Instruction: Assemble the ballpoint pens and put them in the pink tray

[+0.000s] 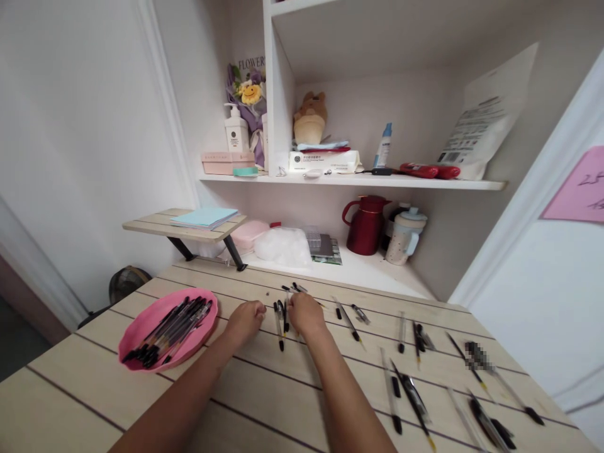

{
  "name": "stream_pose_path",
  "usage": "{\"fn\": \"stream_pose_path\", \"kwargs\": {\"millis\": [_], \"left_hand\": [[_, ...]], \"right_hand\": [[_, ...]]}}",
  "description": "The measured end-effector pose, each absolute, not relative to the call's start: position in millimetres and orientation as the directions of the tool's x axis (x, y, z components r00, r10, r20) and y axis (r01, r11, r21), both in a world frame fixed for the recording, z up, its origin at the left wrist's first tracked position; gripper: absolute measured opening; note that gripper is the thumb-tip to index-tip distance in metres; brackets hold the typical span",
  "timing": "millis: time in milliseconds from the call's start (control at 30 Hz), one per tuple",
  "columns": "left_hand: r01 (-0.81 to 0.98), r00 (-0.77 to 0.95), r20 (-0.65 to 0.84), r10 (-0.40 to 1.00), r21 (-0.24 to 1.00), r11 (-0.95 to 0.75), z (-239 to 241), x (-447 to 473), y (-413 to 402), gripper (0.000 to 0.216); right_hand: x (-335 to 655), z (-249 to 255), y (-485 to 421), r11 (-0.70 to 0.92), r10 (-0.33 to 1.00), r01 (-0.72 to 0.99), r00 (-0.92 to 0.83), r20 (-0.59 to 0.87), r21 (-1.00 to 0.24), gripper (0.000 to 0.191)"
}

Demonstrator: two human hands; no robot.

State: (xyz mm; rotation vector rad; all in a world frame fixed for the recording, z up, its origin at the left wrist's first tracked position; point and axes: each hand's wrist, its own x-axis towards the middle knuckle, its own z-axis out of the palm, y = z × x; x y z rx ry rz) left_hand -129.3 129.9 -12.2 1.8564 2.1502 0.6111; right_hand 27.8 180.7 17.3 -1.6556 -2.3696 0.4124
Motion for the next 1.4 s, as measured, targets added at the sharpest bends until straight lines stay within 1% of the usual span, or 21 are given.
{"fn": "stream_pose_path", "kwargs": {"millis": [167,300,433,533,600,700,800,933,967,1000,1067,1100,1167,1267,1400], "left_hand": [[0.862,-0.159,0.117,0.98,0.501,0.08,-23.8,-122.9,124.6,0.018],[0.825,-0.188,0.153,0.97,0.561,0.072,-31.0,-121.8,118.1,0.018],[0.758,-0.237,0.176,0.956,0.649,0.068,-33.8,-125.1,114.8,0.02],[0.683,-0.289,0.164,0.943,0.726,0.083,-32.6,-130.4,116.3,0.022],[0.628,-0.32,0.153,0.935,0.773,0.088,-30.8,-133.8,118.1,0.019],[0.537,-0.35,0.129,0.928,0.839,0.086,-28.0,-136.9,119.3,0.012],[0.402,-0.354,0.067,0.933,0.912,0.087,-26.3,-137.9,116.7,0.017],[0.181,-0.351,-0.033,0.936,0.978,0.103,-25.1,-137.6,111.0,0.025],[0.136,-0.354,-0.05,0.934,0.985,0.104,-24.8,-137.5,110.1,0.026],[0.099,-0.358,-0.063,0.932,0.99,0.105,-24.5,-137.3,109.7,0.027],[0.046,-0.369,-0.08,0.926,0.993,0.104,-24.3,-136.8,109.8,0.026],[0.03,-0.375,-0.086,0.923,0.994,0.105,-24.3,-136.6,110.3,0.025],[0.01,-0.385,-0.095,0.918,0.994,0.107,-24.6,-136.2,111.6,0.023],[-0.005,-0.396,-0.101,0.913,0.994,0.108,-25.5,-135.9,113.0,0.021],[-0.009,-0.395,-0.102,0.913,0.994,0.107,-26.6,-134.7,113.1,0.02]], "right_hand": [[22.5,14.7,174.1,0.33,0.933,0.893,-0.357,-0.038,-0.306,0.014],[16.2,15.7,167.4,0.333,0.932,0.903,-0.358,-0.048,-0.27,0.018],[4.2,13.4,155.6,0.346,0.93,0.909,-0.365,-0.043,-0.231,0.024],[-6.9,10.1,142.7,0.355,0.929,0.912,-0.369,-0.034,-0.204,0.022],[-13.6,8.7,134.0,0.37,0.924,0.907,-0.382,-0.025,-0.199,0.022],[-21.9,8.3,123.6,0.407,0.907,0.878,-0.42,0.002,-0.252,0.024],[-26.5,9.5,121.2,0.429,0.896,0.837,-0.442,0.041,-0.339,0.026],[-15.2,15.7,138.0,0.428,0.865,0.791,-0.499,-0.056,-0.438,0.023],[-8.6,18.2,144.9,0.402,0.883,0.804,-0.467,-0.045,-0.438,0.024],[-1.2,20.6,151.9,0.367,0.913,0.83,-0.408,-0.008,-0.419,0.023],[13.9,24.3,164.3,0.273,0.958,0.892,-0.285,0.021,-0.361,0.023],[20.0,25.1,168.8,0.228,0.972,0.917,-0.234,0.021,-0.328,0.022],[27.2,24.5,173.7,0.181,0.982,0.944,-0.188,0.001,-0.278,0.021],[24.1,19.6,171.0,0.203,0.972,0.95,-0.225,-0.068,-0.239,0.02],[9.0,12.7,159.5,0.275,0.949,0.945,-0.296,-0.109,-0.176,0.027]]}}
